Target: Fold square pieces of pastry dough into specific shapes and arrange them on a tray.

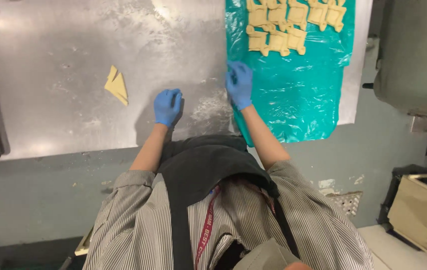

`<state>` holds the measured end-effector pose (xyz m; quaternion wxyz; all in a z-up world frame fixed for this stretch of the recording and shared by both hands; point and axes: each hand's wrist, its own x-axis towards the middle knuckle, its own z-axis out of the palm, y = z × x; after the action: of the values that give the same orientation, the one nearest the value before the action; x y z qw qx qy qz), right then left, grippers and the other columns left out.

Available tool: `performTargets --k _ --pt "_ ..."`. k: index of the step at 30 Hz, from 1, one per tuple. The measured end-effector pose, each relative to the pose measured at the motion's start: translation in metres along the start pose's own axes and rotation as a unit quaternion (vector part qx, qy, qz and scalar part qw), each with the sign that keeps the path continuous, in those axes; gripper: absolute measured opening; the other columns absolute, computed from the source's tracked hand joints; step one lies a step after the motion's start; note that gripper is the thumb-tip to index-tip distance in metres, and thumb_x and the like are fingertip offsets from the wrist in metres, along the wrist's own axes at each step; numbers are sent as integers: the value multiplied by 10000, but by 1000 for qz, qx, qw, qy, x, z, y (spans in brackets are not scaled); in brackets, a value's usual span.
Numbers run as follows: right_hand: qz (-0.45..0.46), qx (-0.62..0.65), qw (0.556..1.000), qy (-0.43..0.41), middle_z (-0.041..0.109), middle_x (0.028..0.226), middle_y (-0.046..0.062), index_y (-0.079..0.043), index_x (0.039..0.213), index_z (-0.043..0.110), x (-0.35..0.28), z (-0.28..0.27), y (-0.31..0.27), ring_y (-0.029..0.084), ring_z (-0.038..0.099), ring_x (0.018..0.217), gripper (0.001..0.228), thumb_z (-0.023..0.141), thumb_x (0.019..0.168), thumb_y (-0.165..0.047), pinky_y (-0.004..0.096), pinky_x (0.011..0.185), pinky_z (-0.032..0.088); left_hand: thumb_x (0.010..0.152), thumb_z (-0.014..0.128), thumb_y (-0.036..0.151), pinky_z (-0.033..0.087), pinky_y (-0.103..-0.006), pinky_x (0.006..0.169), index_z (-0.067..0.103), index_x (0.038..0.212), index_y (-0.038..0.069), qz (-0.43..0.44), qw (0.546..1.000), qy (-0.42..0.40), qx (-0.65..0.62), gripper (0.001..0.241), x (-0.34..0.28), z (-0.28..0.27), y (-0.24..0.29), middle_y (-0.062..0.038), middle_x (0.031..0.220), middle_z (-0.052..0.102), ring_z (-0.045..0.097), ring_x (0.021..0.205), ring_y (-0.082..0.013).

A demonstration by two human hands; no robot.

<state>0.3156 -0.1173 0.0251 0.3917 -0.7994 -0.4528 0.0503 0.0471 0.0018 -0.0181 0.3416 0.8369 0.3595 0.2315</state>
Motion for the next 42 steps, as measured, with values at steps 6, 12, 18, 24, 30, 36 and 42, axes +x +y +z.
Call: performTargets --k 6,12,18,24,30,36,42 --pt "-94 93 972 -195 676 1282 140 -90 1365 636 -58 50 -48 351 605 1261 446 682 922 -70 458 1104 470 1028 594 107 473 -399 896 697 1054 54 -149 918 364 55 119 8 -89 -42 -123 1009 694 641 994 -321" --pt "-83 75 973 -204 633 1360 169 -71 1343 640 -74 66 -54 384 577 1280 439 726 919 -147 459 1107 455 1018 588 144 491 -378 993 655 1204 -31 -255 878 386 -127 264 -19 -66 -227 -85 1138 688 653 1081 -226" --pt "-72 32 979 -187 653 1323 157 -66 1281 668 -71 74 -62 372 581 1241 396 741 904 -163 456 1078 455 802 875 183 555 -330 800 687 1149 -4 -365 888 261 -98 437 0 -51 -213 -79 933 665 639 837 -174" --pt "-30 59 987 -150 691 1244 137 -65 1232 699 -73 84 -64 356 623 1177 341 731 902 -143 436 1040 484 820 781 76 555 -330 754 596 1108 45 -296 906 292 -75 344 16 -73 -130 -65 898 671 649 792 -175" --pt "143 301 929 -159 732 1162 63 -35 1239 715 -51 109 -83 164 711 1040 293 696 963 -134 292 931 571 921 760 93 559 -354 776 657 1189 55 -133 963 192 -133 290 29 -69 -12 -116 974 708 693 852 -246" --pt "314 447 829 -123 750 1079 49 44 1228 720 -63 131 -66 119 696 950 339 725 969 -174 281 870 580 929 670 38 563 -388 939 681 1209 45 -96 977 58 -181 280 12 -16 36 -169 1181 724 710 1090 -322" --pt "291 356 883 -98 722 1072 63 19 1241 709 -85 134 -42 115 684 913 335 677 991 -202 272 822 562 971 667 100 587 -319 915 697 1255 16 -189 939 -6 -287 298 1 22 9 -152 1175 755 760 1017 -218"
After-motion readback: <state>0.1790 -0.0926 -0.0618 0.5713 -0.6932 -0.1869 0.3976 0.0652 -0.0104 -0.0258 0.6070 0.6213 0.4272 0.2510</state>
